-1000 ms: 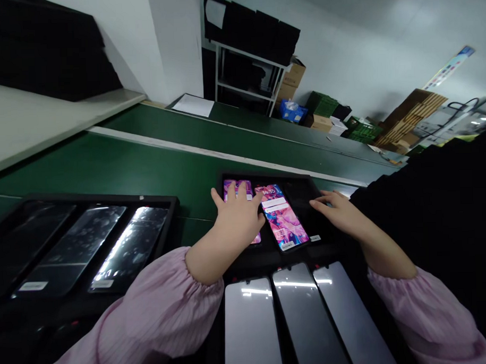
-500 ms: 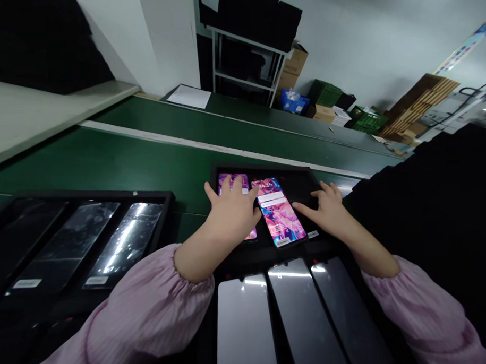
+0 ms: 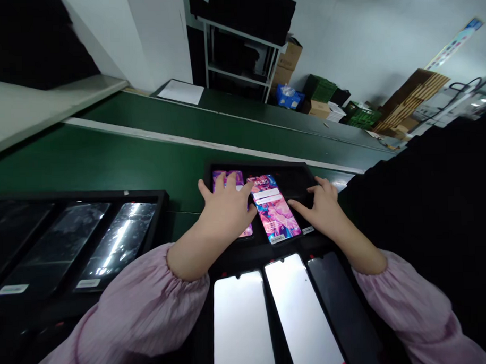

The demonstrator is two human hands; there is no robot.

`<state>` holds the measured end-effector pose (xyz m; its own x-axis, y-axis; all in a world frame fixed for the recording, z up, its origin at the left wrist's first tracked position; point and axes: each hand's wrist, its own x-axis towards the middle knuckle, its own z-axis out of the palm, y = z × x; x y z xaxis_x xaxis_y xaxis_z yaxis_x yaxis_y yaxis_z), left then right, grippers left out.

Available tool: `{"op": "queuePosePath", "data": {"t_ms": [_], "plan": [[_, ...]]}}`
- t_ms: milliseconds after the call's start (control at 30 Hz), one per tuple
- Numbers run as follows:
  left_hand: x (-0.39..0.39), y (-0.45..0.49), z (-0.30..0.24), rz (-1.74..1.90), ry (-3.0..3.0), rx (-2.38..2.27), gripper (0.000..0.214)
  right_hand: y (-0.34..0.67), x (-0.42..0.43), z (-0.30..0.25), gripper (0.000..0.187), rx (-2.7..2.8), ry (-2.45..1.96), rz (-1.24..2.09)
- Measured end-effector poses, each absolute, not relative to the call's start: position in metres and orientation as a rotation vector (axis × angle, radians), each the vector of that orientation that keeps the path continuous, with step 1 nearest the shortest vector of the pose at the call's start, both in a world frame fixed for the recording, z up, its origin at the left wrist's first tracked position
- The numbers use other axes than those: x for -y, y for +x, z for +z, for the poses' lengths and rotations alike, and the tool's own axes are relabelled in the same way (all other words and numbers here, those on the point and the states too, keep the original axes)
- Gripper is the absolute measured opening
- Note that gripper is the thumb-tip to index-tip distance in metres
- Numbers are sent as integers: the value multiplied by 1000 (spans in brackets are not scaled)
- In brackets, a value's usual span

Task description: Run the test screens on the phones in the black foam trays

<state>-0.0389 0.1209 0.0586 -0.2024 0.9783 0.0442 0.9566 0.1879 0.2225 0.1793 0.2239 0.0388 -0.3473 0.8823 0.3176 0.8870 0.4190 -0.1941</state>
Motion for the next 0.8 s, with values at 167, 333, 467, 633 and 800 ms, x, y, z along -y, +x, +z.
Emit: {"op": "queuePosePath", "data": {"t_ms": [167, 333, 467, 633, 800], "plan": [[-120, -68, 67, 506, 1884, -2237, 73, 169, -202, 64, 36, 2466, -1127, 9], [-111, -107, 67, 435, 1862, -2213, 106, 169, -190, 79, 34, 2636, -548, 217], [-108, -114, 62, 235, 1841, -2169, 122, 174, -200, 61, 33, 2635, -526, 196], [-120, -104, 60, 260, 1766, -2251, 118, 180, -213, 52, 36, 2467, -902, 8], [-130, -108, 61, 658, 1552, -2488, 89, 192, -214, 64, 45, 2366, -842, -35]]}}
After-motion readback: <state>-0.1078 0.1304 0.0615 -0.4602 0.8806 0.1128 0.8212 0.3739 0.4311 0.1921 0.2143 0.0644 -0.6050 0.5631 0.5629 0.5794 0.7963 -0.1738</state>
